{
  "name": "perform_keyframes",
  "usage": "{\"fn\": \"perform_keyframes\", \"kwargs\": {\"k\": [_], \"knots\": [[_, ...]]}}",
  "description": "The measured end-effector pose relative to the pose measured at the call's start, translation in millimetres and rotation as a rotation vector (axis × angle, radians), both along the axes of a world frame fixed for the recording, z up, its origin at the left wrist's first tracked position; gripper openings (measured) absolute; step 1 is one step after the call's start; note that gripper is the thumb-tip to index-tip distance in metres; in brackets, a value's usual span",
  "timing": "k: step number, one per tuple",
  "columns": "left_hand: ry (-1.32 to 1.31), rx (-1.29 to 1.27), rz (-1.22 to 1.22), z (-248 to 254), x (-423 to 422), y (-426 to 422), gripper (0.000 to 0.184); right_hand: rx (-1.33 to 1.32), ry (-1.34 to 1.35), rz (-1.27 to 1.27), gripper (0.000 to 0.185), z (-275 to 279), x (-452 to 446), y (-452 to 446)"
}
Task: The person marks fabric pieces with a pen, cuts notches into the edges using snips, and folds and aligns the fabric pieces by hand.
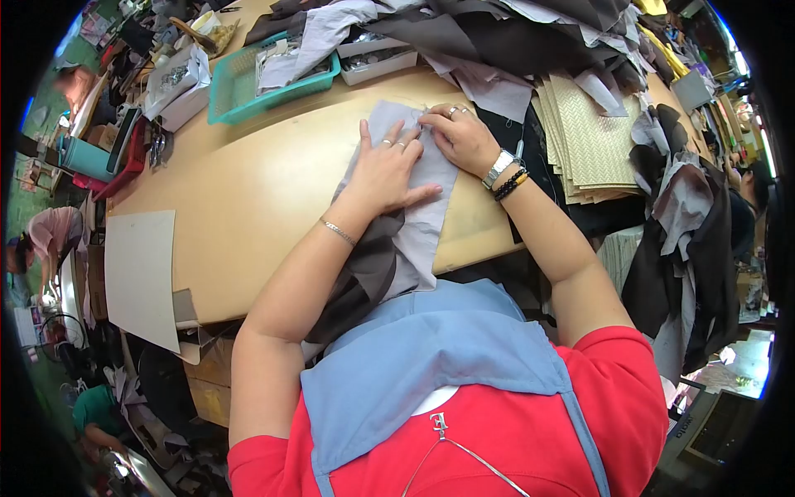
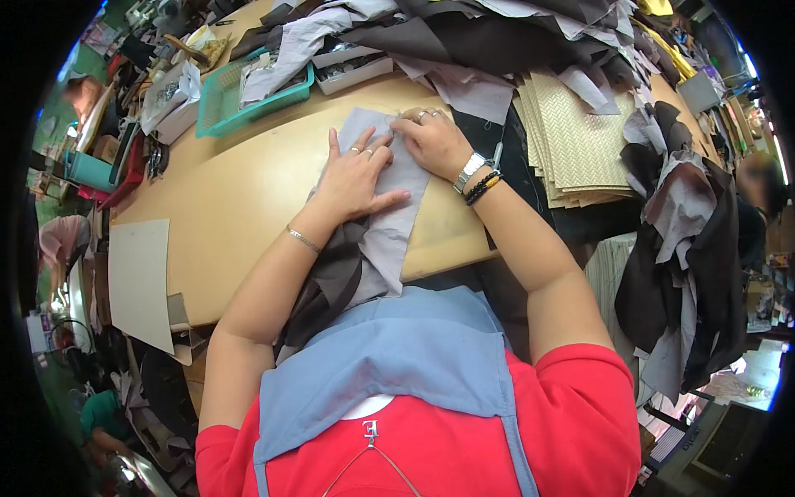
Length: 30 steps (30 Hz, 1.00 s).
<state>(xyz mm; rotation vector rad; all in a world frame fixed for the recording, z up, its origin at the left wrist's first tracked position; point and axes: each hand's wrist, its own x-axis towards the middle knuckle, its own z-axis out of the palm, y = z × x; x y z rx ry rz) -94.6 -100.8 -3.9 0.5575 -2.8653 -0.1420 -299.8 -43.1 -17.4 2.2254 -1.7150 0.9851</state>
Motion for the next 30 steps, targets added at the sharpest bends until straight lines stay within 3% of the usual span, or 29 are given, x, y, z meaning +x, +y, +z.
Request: {"fn": "perform_keyframes", "kwargs": {"k": [16,25,28,30], "knots": [[0.006,-0.022,-0.017,0,-13,-7,0.072,0.004,0.038,-0.016,0.021,-2,-3,-1],[0.034,-0.059,-0.007,-8,-23,-10,0.078,0.035,0.079,-0.181,0.028,-7,0,0],[0.026,-0.07,0.002,-9,-26,-6,0.08,-0.084,0.133,-0.146,0.034,-8,-1,-2],[0.008,-0.089,0.009,-6,-24,-6,0.08,0.046,0.024,-0.014,0.036,-2,-2,-1]]}}
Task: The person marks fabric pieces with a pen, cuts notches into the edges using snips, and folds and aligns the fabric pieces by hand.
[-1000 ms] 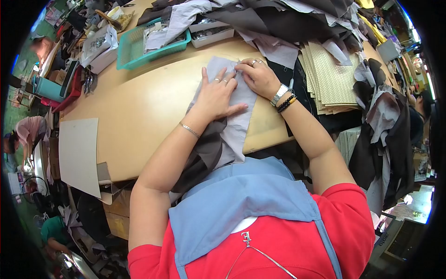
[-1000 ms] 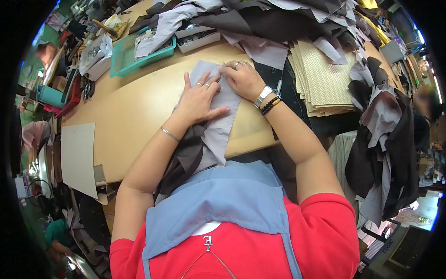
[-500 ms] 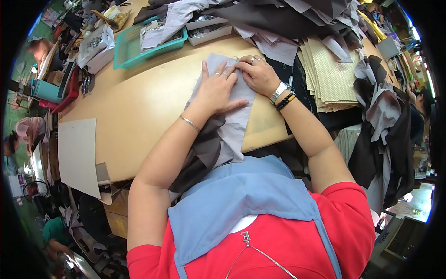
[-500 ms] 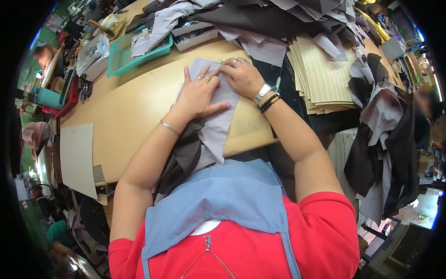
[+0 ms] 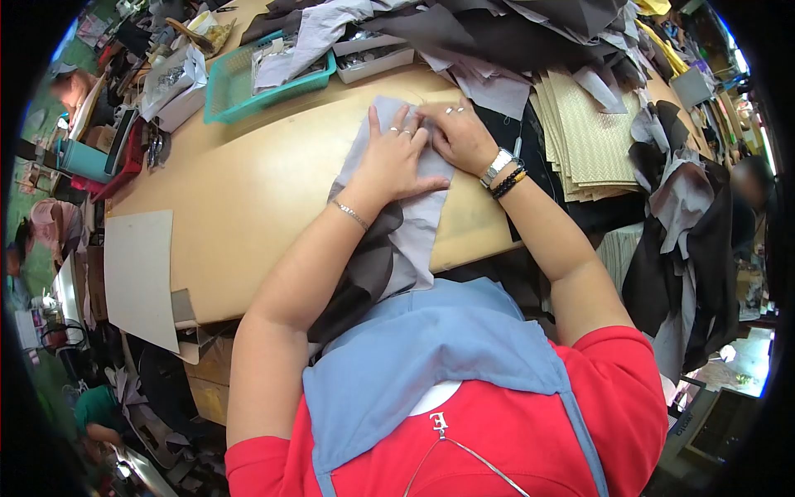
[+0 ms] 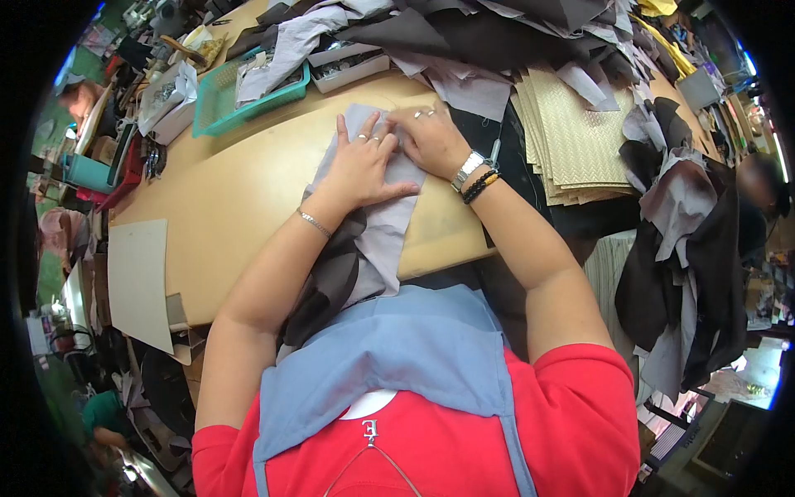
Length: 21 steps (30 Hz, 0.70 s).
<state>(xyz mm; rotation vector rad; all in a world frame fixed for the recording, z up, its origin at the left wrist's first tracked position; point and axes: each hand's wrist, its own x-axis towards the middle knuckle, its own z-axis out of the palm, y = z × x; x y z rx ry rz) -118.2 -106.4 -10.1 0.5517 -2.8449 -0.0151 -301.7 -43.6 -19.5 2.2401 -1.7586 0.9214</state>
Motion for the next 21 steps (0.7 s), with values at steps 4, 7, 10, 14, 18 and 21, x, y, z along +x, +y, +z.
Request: {"fn": "perform_keyframes", "kwargs": {"k": [4,7,10,14,18,21], "knots": [[-0.04,-0.001,0.019,3,17,14,0.081,0.071,-0.025,0.03,0.035,0,-3,1],[-0.062,-0.001,0.04,6,31,27,0.082,0.054,0.014,0.072,0.034,-1,-4,2],[-0.053,-0.013,0.046,4,40,32,0.083,0.078,0.028,0.095,0.035,-4,-7,2],[-0.065,-0.036,0.045,5,43,36,0.083,0.087,0.064,0.095,0.034,-5,-8,2],[-0.043,-0.02,0.042,5,44,35,0.083,0.122,0.191,0.144,0.031,0,-7,4],[-0.026,-0.005,0.041,2,45,36,0.083,0.125,0.194,0.154,0.03,-2,-8,3]]}}
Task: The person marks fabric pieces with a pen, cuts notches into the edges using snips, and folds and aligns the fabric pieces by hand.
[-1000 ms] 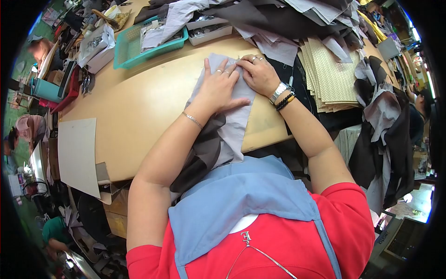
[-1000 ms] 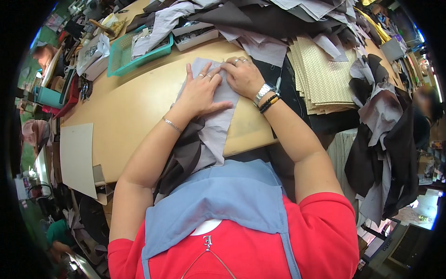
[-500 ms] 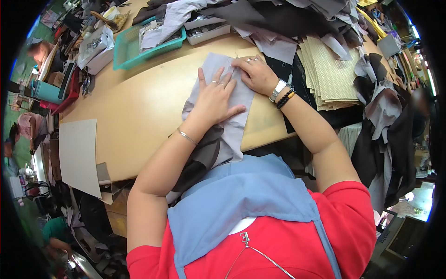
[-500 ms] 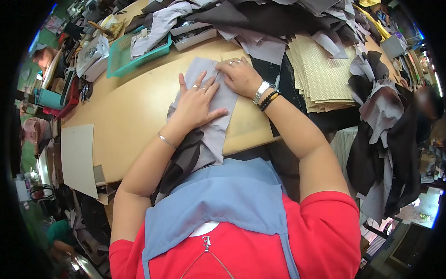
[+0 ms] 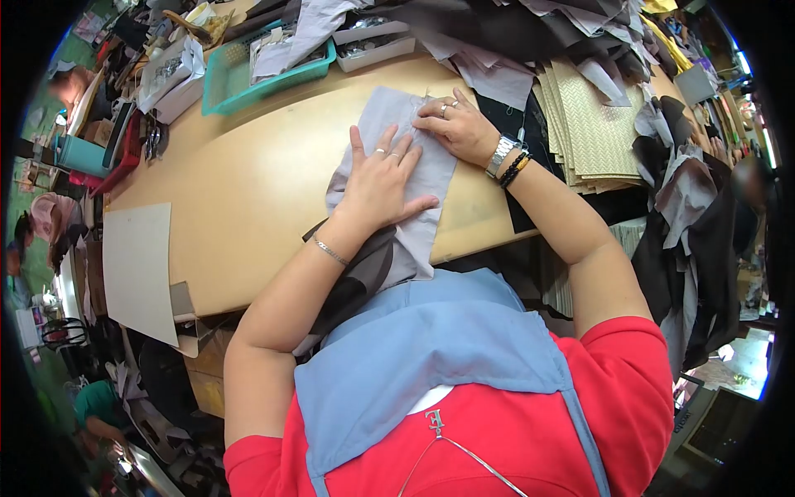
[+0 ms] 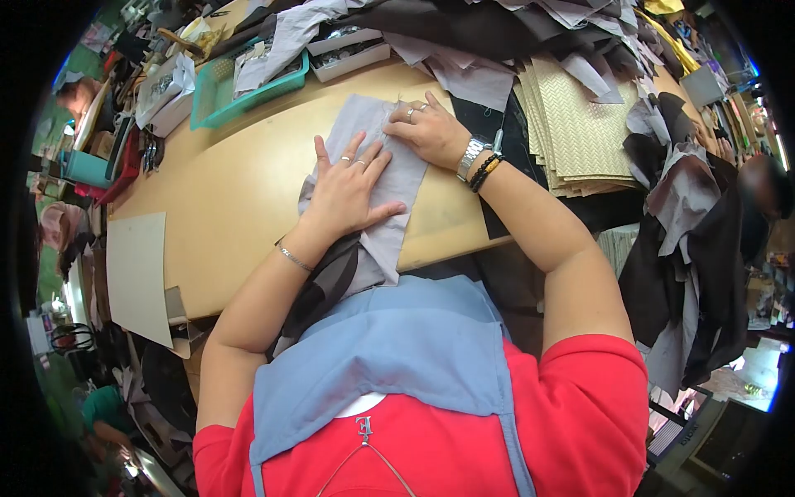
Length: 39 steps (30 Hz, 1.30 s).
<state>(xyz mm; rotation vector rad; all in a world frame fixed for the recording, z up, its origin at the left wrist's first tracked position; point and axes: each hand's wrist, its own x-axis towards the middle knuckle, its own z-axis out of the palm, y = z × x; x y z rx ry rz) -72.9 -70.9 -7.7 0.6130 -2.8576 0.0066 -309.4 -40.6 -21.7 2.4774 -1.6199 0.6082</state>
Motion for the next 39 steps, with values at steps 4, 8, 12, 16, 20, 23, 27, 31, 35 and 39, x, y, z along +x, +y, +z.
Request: {"fn": "perform_keyframes", "kwargs": {"k": [4,8,12,16,20,23,27,31,35,39], "knots": [[0.029,0.068,0.011,2,0,-1,0.082,0.021,0.017,-0.005,0.033,0,0,-1],[0.051,0.084,0.029,2,-1,0,0.079,0.014,0.044,0.016,0.038,2,1,-2],[0.031,-0.008,0.037,-1,-2,7,0.077,0.06,-0.004,0.03,0.042,5,1,1],[-0.006,-0.01,0.035,-2,-1,9,0.076,0.079,0.011,0.01,0.045,6,6,9],[-0.015,-0.033,0.033,-1,-4,7,0.077,0.107,0.082,-0.031,0.042,6,10,16],[-0.01,-0.018,0.041,0,-3,8,0.081,0.079,0.141,0.02,0.04,6,6,15],[-0.017,0.041,0.056,4,0,14,0.082,0.109,0.153,-0.092,0.04,5,13,15],[-0.012,0.05,0.07,5,4,20,0.081,0.098,0.13,-0.217,0.043,8,8,10],[0.03,0.062,0.074,6,12,26,0.079,0.106,0.104,-0.327,0.043,5,9,10],[0.036,0.07,0.084,8,23,35,0.078,0.156,0.071,-0.365,0.041,7,13,12]]}}
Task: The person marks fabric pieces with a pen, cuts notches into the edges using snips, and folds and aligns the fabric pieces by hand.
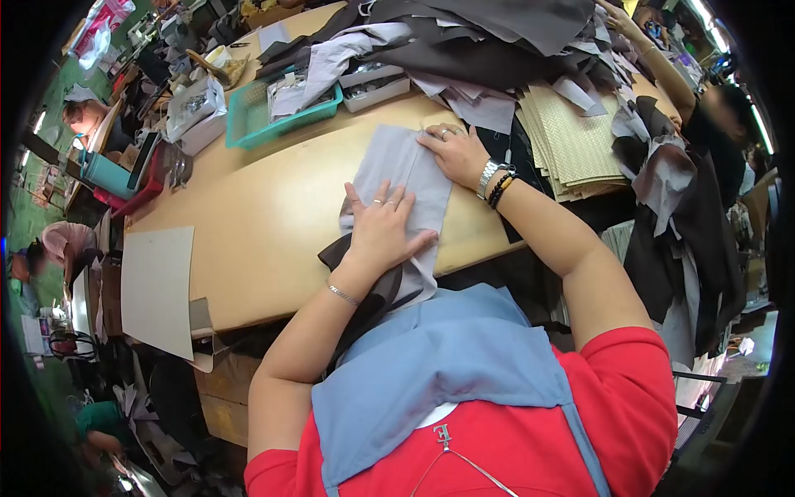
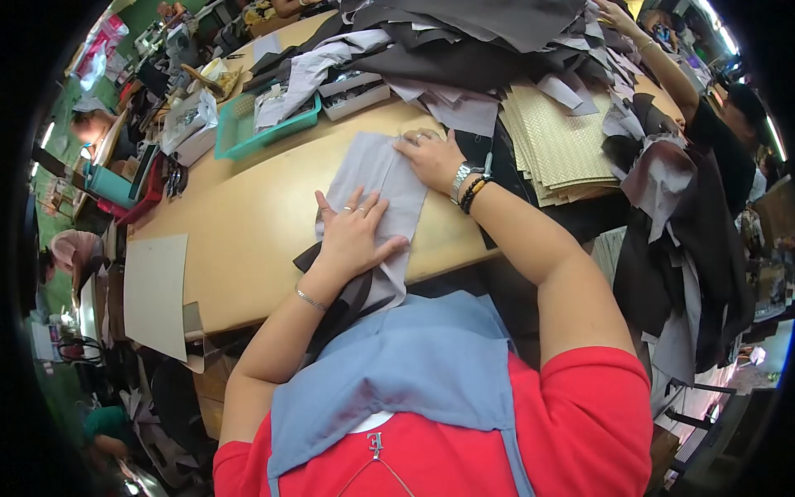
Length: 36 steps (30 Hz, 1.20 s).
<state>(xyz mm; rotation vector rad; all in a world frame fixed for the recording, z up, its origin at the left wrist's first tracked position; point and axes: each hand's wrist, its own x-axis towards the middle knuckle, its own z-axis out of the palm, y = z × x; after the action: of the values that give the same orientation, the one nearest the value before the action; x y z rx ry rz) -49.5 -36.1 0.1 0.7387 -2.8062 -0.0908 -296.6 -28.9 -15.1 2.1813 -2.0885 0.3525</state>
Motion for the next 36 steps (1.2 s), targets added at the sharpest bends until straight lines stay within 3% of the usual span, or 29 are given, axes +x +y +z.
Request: {"fn": "perform_keyframes", "kwargs": {"k": [10,13,16,19,23,26,29,32,35,36], "knots": [[-0.14,0.136,0.075,27,37,32,0.075,0.041,0.16,-0.178,0.049,2,7,-3],[-0.07,0.224,0.037,20,46,27,0.072,-0.123,0.026,-0.212,0.05,2,17,10],[0.123,0.251,0.005,9,60,22,0.07,-0.111,-0.181,-0.171,0.049,13,38,51],[0.158,0.322,0.081,15,79,11,0.071,-0.132,-0.325,-0.118,0.048,13,50,95],[0.139,0.396,-0.043,18,101,4,0.073,-0.204,-0.532,-0.081,0.045,-2,42,114],[0.07,0.302,-0.053,17,102,10,0.066,-0.171,-0.529,-0.093,0.042,-2,43,108],[0.21,0.281,-0.109,9,100,5,0.042,-0.116,-0.523,-0.104,0.042,3,44,109],[0.195,0.374,0.027,2,95,4,0.018,-0.101,-0.603,-0.124,0.042,2,43,109],[0.322,0.629,0.133,1,83,-5,0.01,-0.158,-0.717,-0.132,0.04,-2,41,107],[0.47,0.768,0.137,3,79,-10,0.01,-0.183,-0.758,-0.134,0.039,-4,41,109]]}}
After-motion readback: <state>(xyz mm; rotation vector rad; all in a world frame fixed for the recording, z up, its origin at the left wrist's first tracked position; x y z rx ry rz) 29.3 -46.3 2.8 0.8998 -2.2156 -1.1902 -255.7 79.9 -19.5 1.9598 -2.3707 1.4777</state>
